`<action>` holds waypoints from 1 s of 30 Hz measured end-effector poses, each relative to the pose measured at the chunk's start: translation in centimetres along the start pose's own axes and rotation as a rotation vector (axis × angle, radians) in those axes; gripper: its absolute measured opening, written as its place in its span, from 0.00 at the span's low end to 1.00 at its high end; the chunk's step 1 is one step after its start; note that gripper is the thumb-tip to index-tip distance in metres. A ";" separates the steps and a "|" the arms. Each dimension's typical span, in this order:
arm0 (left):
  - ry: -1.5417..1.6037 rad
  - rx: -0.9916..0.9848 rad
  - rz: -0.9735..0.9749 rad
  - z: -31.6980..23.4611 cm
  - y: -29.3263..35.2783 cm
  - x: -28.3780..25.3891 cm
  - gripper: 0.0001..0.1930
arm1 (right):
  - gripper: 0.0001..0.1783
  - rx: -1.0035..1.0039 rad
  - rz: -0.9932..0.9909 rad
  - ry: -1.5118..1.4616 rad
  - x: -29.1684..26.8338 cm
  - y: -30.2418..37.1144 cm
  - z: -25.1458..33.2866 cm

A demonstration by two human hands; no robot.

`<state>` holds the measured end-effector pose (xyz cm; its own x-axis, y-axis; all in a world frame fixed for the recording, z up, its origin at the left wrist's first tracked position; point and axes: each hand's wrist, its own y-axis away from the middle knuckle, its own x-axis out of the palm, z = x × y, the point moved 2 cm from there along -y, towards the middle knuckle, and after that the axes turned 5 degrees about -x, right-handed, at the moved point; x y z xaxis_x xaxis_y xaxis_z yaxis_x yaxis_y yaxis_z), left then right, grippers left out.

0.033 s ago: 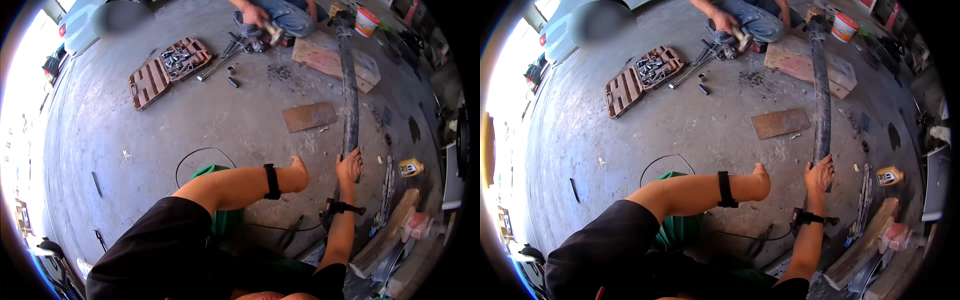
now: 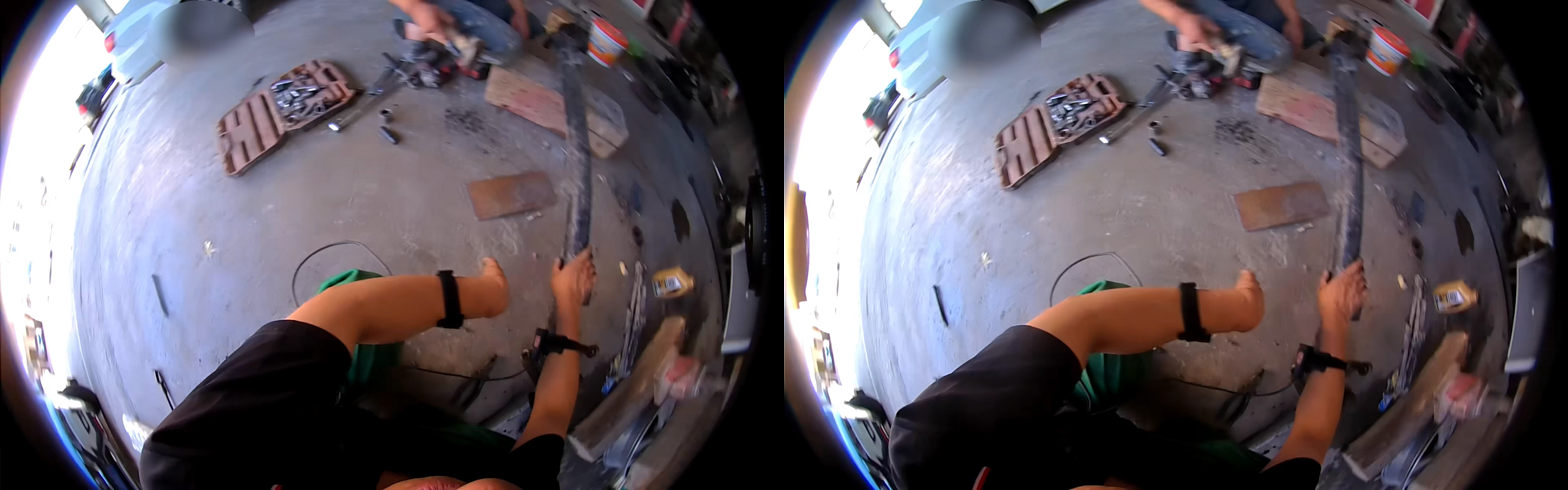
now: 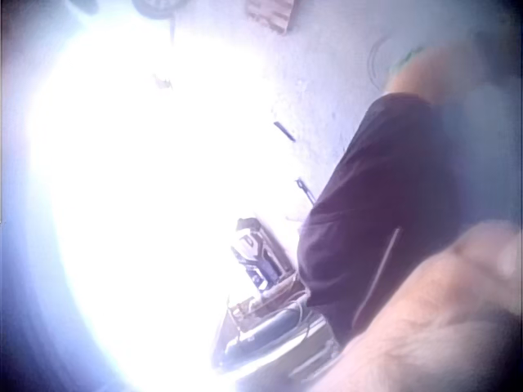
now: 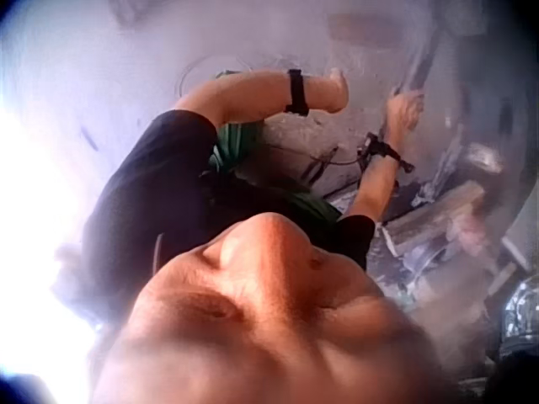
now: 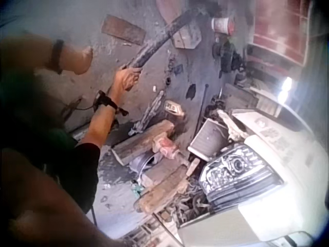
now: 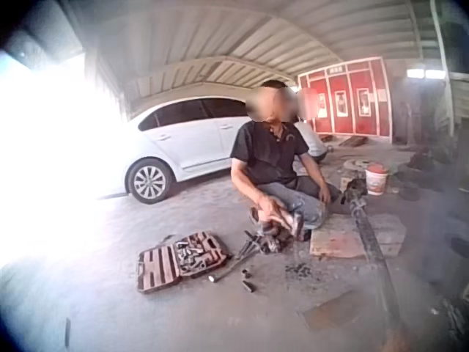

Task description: The person cleans a drive shaft assembly by hand, then uses a screwdriver, pliers, and a hammer to remove and replace components on the joint.

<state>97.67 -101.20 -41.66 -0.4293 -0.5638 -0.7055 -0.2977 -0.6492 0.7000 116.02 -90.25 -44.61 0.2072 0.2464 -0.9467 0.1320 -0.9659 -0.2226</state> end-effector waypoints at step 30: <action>0.177 0.111 -0.585 -0.5 1.9 -2.6 0.23 | 0.47 0.060 0.016 -0.035 5.0 -0.1 -3.2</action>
<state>98.65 -101.21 -38.60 -0.0233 -0.2134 -0.9767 -0.5317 -0.8247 0.1929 120.15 -88.65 -48.53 0.1748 0.2289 -0.9576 0.0704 -0.9730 -0.2198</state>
